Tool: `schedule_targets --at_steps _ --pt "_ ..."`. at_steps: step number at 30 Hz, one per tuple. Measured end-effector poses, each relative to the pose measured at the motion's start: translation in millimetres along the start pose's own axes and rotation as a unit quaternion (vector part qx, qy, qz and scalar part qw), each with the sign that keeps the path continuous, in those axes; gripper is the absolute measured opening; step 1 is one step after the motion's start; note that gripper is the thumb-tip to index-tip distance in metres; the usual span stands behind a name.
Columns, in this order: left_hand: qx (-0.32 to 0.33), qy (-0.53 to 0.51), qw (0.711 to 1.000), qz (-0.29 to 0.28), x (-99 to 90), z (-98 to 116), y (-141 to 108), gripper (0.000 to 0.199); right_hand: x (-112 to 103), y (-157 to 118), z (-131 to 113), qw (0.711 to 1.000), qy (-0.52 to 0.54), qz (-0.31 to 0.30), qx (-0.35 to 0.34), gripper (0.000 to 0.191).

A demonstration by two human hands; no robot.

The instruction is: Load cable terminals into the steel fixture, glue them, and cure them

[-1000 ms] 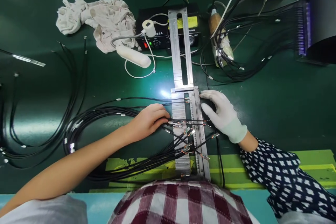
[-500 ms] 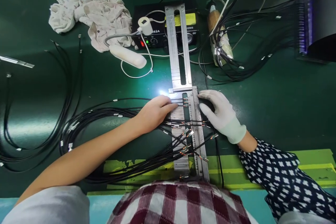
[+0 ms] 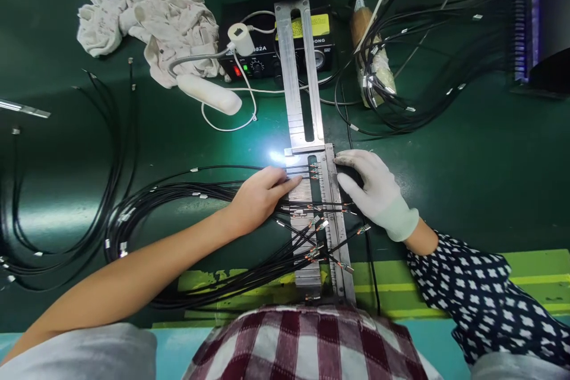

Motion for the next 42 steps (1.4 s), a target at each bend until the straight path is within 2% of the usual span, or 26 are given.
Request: schedule_targets --at_steps 3,6,10,13,15,17,19,21,25,27,32,38,42 --pt "0.004 -0.009 1.0 -0.017 1.6 3.2 -2.8 0.038 -0.3 -0.9 0.5 1.0 -0.002 0.007 -0.004 0.02" --pt "-0.006 -0.056 0.998 -0.028 0.1 9.7 -5.9 0.03 -2.1 -6.4 2.0 1.0 0.026 0.017 0.002 0.021" --pt "-0.092 -0.19 0.976 -0.047 -0.8 8.4 -17.0 0.015 -5.1 -14.8 3.0 0.998 0.049 0.031 0.006 0.021" --pt "-0.14 -0.26 0.954 -0.056 -4.8 0.7 -29.3 0.013 -5.7 -16.1 3.6 0.998 0.054 0.032 0.009 0.021" --pt "-0.163 -0.272 0.947 -0.046 -10.8 -6.7 -38.1 0.013 -5.4 -15.2 4.6 0.998 0.061 0.029 0.015 0.022" --pt "-0.171 -0.231 0.958 -0.021 -18.5 -11.9 -44.5 0.014 -4.8 -14.0 5.0 0.998 0.062 0.024 0.019 0.022" --pt "-0.152 -0.144 0.978 0.008 -23.9 -9.8 -45.1 0.013 -4.1 -13.0 4.8 0.998 0.057 0.02 0.021 0.022" --pt "-0.103 -0.078 0.992 0.014 -20.4 0.5 -38.8 0.012 -3.6 -12.4 4.5 0.998 0.052 0.019 0.022 0.021" --pt "0.023 -0.111 0.993 -0.006 -2.6 24.8 -21.4 0.026 -3.7 -12.1 4.2 0.998 0.049 0.022 0.023 0.021" --pt "0.055 -0.139 0.989 -0.001 -0.9 27.8 -17.8 0.028 -3.9 -12.2 3.9 0.998 0.047 0.023 0.02 0.02" --pt "0.038 -0.086 0.994 0.047 -11.4 14.4 -16.9 0.029 -3.0 -12.4 3.4 0.999 0.039 0.02 0.011 0.02" --pt "0.063 -0.021 0.997 0.037 -13.2 12.6 -11.6 0.03 -2.7 -12.1 3.3 0.999 0.031 0.019 0.008 0.02" --pt "0.057 -0.032 0.997 0.027 -13.6 11.1 -9.5 0.031 -3.0 -11.6 1.7 0.999 0.033 0.02 0.0 0.02"
Point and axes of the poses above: each hand's wrist, its own y-axis towards the middle knuckle, its own x-axis out of the palm, z = x × y, the point moved 8 cm from there along y, towards the middle knuckle, and after that the axes turned 10 degrees about -y, right-handed, at the moved point
